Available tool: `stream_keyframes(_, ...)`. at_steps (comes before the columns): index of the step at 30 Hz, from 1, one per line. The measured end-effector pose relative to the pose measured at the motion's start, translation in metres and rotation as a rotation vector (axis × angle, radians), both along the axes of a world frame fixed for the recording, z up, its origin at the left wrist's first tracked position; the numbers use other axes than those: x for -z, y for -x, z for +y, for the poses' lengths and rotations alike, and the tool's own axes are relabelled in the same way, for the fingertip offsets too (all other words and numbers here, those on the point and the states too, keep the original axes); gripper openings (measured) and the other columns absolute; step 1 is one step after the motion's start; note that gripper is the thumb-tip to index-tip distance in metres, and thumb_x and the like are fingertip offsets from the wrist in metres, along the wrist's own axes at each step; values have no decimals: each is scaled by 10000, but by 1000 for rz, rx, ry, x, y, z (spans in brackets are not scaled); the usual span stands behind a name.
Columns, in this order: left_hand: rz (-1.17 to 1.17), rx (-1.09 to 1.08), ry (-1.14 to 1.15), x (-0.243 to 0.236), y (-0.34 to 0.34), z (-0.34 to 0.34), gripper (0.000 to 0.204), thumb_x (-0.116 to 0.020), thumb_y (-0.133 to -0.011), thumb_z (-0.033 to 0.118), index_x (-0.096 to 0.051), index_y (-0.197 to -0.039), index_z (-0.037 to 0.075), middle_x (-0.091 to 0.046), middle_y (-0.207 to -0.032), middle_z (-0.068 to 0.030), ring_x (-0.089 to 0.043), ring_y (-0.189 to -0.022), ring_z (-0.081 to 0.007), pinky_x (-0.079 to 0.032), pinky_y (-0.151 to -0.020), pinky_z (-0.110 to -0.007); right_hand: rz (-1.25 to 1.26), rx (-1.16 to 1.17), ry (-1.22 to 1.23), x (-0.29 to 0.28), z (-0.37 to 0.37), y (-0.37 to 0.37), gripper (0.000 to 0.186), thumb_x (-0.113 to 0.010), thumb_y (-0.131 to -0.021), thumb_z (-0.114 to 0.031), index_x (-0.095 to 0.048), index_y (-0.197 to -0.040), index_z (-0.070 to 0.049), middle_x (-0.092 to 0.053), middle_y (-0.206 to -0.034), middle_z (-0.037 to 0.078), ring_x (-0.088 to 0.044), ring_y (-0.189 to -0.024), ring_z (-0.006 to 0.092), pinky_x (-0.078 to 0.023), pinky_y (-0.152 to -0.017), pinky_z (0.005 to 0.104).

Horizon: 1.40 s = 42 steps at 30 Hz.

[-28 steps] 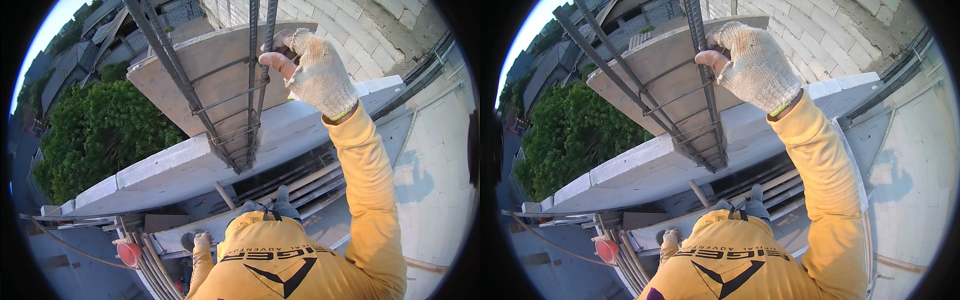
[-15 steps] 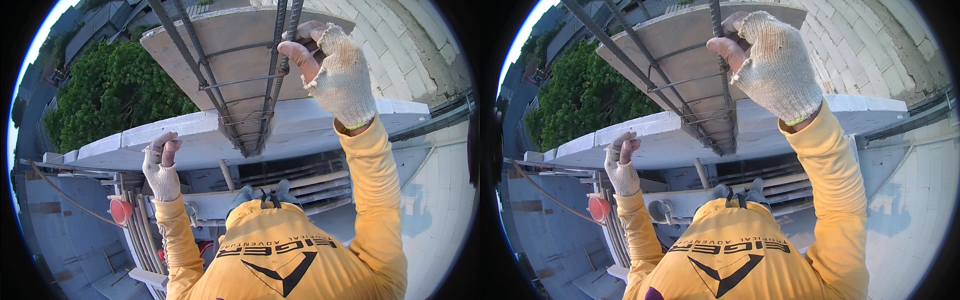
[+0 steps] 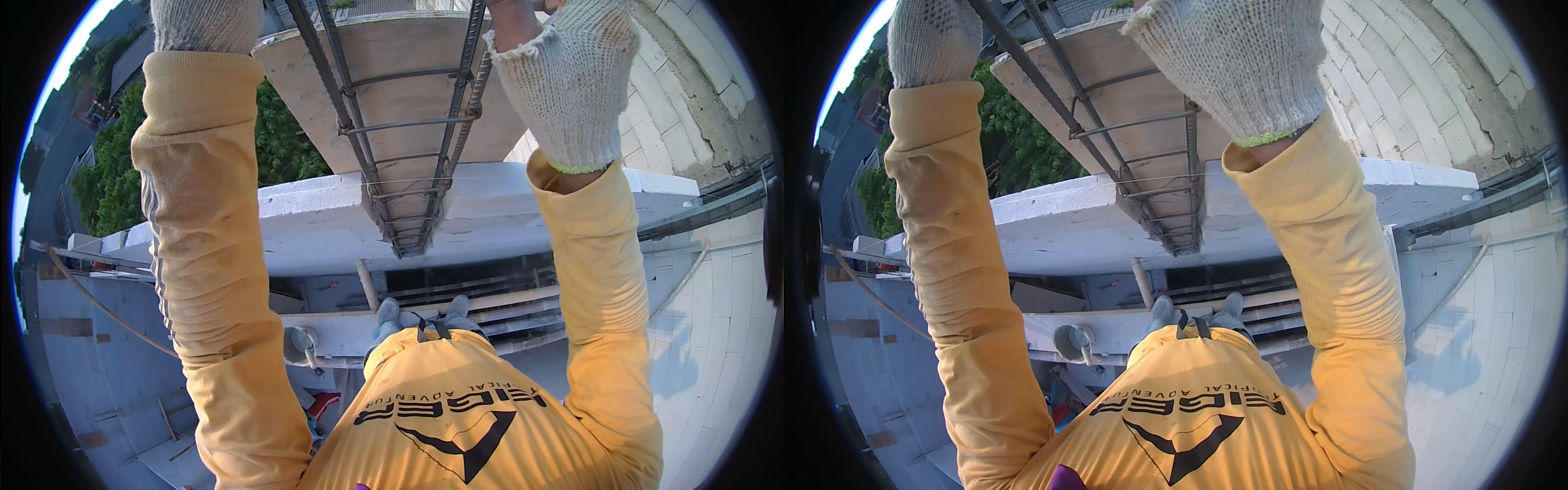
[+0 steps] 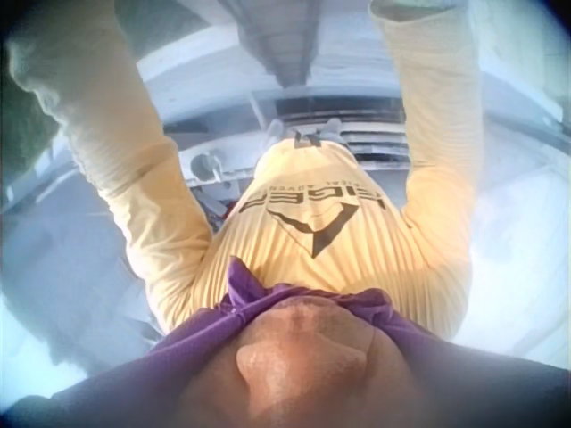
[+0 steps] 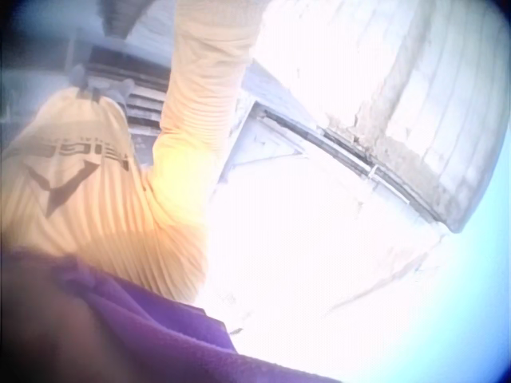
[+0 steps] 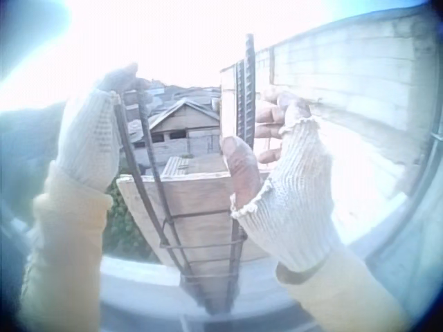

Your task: The person constructs a wall by applying mortar to lightweight concrete blocks using a trowel and then positioning the blocks on the wall. They use a hammer to tap the blocks into place and wire to secure a vertical guide.

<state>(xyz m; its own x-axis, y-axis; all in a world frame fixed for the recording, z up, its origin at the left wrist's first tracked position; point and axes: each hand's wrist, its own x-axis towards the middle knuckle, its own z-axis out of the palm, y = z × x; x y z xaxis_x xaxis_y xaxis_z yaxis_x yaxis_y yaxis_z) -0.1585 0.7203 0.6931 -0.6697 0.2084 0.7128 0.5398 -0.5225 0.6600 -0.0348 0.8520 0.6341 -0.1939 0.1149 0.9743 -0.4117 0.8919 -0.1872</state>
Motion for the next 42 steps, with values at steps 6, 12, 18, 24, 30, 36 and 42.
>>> stream_keyframes(6,-8,495,94,-8,36,18,560,-496,-961,535,-634,-987,-8,-621,-723,-83,-593,-584,-176,-499,-541,-272,-45,112,2,-14,3,21,360,-685,-891,-185,-507,-1042,88,-624,-747,136,-626,-665,179,-507,-587,301)
stream_keyframes(12,-33,513,-4,4,29,21,526,-504,-958,525,-627,-874,20,-554,-616,-41,-514,-481,-147,-422,-446,-247,-52,188,58,-18,4,30,341,-699,-896,-214,-518,-926,73,-610,-679,130,-617,-611,188,-497,-554,301)
stream_keyframes(18,-10,430,-89,5,13,20,500,-532,-947,505,-622,-789,39,-502,-551,-13,-462,-436,-125,-370,-411,-236,-16,144,208,-29,3,37,372,-725,-891,-250,-523,-815,54,-598,-628,128,-604,-572,191,-481,-527,299)
stream_keyframes(24,-66,381,-116,7,36,24,496,-565,-925,509,-619,-740,52,-476,-518,9,-438,-403,-114,-352,-394,-226,-110,303,567,-54,-21,44,396,-747,-864,-257,-519,-828,65,-608,-649,132,-594,-570,211,-473,-537,324)
stream_keyframes(30,-234,330,-32,-2,8,12,461,-632,-899,487,-623,-795,39,-543,-577,-4,-517,-445,-114,-427,-437,-226,-84,342,328,-31,0,46,341,-706,-875,-215,-508,-860,62,-591,-665,183,-597,-607,287,-466,-555,374)
stream_keyframes(36,-29,96,33,7,-6,14,337,-733,-854,384,-630,-794,69,-582,-613,-13,-562,-516,-101,-467,-508,-212,157,620,18,-16,19,63,295,-662,-905,-189,-506,-894,60,-556,-645,153,-561,-583,276,-454,-548,378)
stream_keyframes(42,-53,30,5,6,8,17,233,-731,-855,288,-655,-868,69,-593,-639,0,-548,-528,-90,-440,-538,-211,-134,523,63,-20,14,57,245,-639,-920,-162,-540,-947,61,-551,-698,149,-548,-620,251,-459,-572,373)
